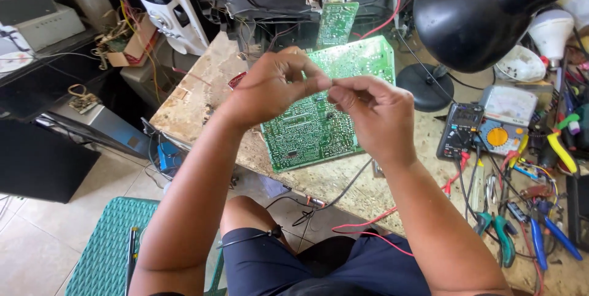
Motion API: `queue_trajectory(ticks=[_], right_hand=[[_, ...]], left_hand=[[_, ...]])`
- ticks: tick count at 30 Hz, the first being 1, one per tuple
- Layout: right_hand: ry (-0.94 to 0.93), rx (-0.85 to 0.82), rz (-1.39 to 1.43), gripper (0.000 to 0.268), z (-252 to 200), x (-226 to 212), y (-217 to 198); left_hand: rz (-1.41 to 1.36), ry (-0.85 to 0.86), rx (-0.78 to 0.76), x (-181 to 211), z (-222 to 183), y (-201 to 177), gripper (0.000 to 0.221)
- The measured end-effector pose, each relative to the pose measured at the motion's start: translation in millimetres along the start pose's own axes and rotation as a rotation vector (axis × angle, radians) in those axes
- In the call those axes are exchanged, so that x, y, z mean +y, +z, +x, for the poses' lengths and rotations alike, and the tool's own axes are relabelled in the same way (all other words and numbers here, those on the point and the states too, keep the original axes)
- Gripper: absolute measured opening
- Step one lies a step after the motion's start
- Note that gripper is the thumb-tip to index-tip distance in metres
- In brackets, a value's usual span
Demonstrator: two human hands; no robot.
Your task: Testing a circuit board with a multimeter and soldering components to repair it.
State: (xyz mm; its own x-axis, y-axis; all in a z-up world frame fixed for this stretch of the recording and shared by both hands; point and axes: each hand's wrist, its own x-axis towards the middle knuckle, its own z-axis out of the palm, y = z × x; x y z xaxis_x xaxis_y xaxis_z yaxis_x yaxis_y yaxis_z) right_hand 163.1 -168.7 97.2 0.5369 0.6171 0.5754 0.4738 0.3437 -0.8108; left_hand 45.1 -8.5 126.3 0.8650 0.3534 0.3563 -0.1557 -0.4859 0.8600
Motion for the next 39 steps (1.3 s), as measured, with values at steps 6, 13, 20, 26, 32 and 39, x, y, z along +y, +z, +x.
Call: queue_trajectory(ticks=[6,13,20,26,32,39], right_hand=[[-0.09,0.002,-0.062,0.01,-3,-3,-8],[-0.072,0.01,-0.154,0.014,-45,10,-25],[-0.002,0.051,-0.126,0.01,-64,11,-25],[0.04,0.114,-0.182,0.008,-81,15,-39],[-0.005,-0.002,-0.243,0.004,-112,30,-19],[-0.656,-0.299,-0.484,0.006,-119,-30,14]], left_hand=[[-0.135,-0.032,0.158,35,-2,-26,0.027],[0.473,-0.099,0.114,31,3,-20,0.071],[0.262,0.064,-0.031,29,-11,-7,0.013],[0.099,-0.106,-0.007,22,-35,-11,0.013],[0.071,-0.065,0.128,-13,-57,3,0.016],[0.342,0.048,-0.351,-21,-75,13,0.009]])
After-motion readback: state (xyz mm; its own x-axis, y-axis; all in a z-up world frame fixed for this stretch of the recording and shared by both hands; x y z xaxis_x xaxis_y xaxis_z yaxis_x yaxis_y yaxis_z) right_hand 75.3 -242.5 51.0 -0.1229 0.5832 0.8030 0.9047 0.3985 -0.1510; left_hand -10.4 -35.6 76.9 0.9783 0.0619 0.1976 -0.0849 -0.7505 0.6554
